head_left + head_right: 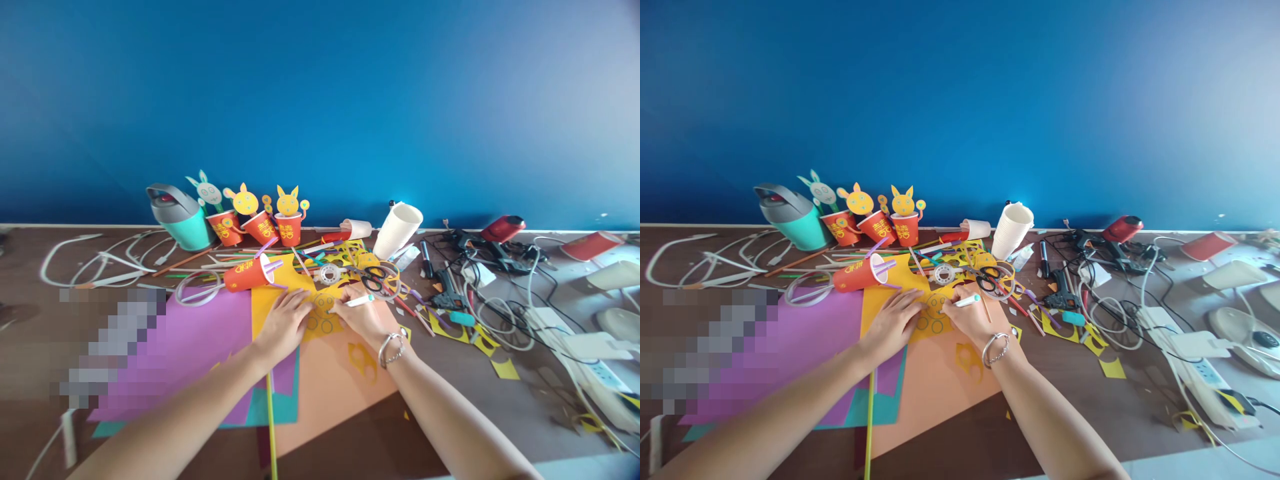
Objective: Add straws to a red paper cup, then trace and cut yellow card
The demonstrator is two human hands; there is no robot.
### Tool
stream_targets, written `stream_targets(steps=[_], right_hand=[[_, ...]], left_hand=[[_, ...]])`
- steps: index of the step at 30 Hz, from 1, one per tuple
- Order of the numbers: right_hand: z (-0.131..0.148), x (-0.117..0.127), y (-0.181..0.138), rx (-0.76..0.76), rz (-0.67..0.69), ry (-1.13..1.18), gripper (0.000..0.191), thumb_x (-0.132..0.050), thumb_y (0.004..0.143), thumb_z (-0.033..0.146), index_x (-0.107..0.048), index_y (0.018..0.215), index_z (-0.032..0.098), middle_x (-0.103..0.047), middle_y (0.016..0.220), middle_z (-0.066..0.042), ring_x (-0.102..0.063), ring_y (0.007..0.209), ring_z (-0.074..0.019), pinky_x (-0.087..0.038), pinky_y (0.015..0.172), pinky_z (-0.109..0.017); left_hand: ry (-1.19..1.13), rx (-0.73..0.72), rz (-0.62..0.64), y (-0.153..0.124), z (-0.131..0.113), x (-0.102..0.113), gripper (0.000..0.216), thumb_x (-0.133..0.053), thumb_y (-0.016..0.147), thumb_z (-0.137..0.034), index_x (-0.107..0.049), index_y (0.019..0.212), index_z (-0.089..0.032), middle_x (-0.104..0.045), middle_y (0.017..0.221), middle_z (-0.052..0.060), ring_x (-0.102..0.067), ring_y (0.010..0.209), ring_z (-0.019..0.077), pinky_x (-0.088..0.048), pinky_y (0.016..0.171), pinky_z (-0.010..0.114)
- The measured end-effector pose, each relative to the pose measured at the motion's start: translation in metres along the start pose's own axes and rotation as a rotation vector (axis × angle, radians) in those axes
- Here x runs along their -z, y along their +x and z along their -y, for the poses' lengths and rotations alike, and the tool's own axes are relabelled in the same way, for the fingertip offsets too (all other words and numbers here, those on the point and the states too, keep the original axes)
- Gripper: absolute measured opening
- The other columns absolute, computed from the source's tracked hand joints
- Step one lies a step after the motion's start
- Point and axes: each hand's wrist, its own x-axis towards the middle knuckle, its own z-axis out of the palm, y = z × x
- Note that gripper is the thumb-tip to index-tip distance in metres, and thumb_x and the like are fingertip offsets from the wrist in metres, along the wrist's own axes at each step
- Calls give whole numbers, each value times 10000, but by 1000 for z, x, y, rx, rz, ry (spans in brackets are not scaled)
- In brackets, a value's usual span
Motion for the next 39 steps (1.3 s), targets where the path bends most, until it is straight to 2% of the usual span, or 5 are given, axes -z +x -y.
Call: stream_targets(steps=[9,15,30,35,39], right_hand=[[7,2,-3,-11,1,69,180,-503,708,277,-374,594,226,-419,399,72,-377,381,-95,-256,390,-214],[23,16,-12,-2,-99,-62,167,-497,714,275,-427,577,210,-508,441,46,-418,419,-93,-256,406,-212],[2,0,-2,4,-10,99,222,-552,689,270,-361,581,230,-406,403,76,-357,384,-98,-239,383,-222],[5,3,-1,3,-97,312,251,-518,773,377,-398,610,229,-453,447,55,-389,373,-102,-287,378,-234],[3,3,0,58,-158,255,272,-591,734,379,-398,622,224,-446,499,62,-380,417,-93,-271,387,-223]], left_hand=[[-2,3,3,0,0,1,328,-493,803,-22,-658,1019,-206,-619,1246,91,-534,1208,258,-406,1056,482],[-2,0,0,0,0,0,317,-494,813,-31,-659,1023,-203,-621,1246,92,-533,1212,262,-411,1048,486],[26,-12,-3,0,0,0,303,-490,825,-41,-658,1026,-194,-623,1243,95,-534,1207,261,-417,1041,477],[16,-7,-9,0,-1,1,288,-484,839,-52,-662,1010,-201,-632,1226,92,-549,1188,253,-421,1035,473],[23,-7,-5,0,-2,2,289,-483,842,-54,-659,1016,-203,-628,1233,89,-544,1195,251,-417,1038,469]])
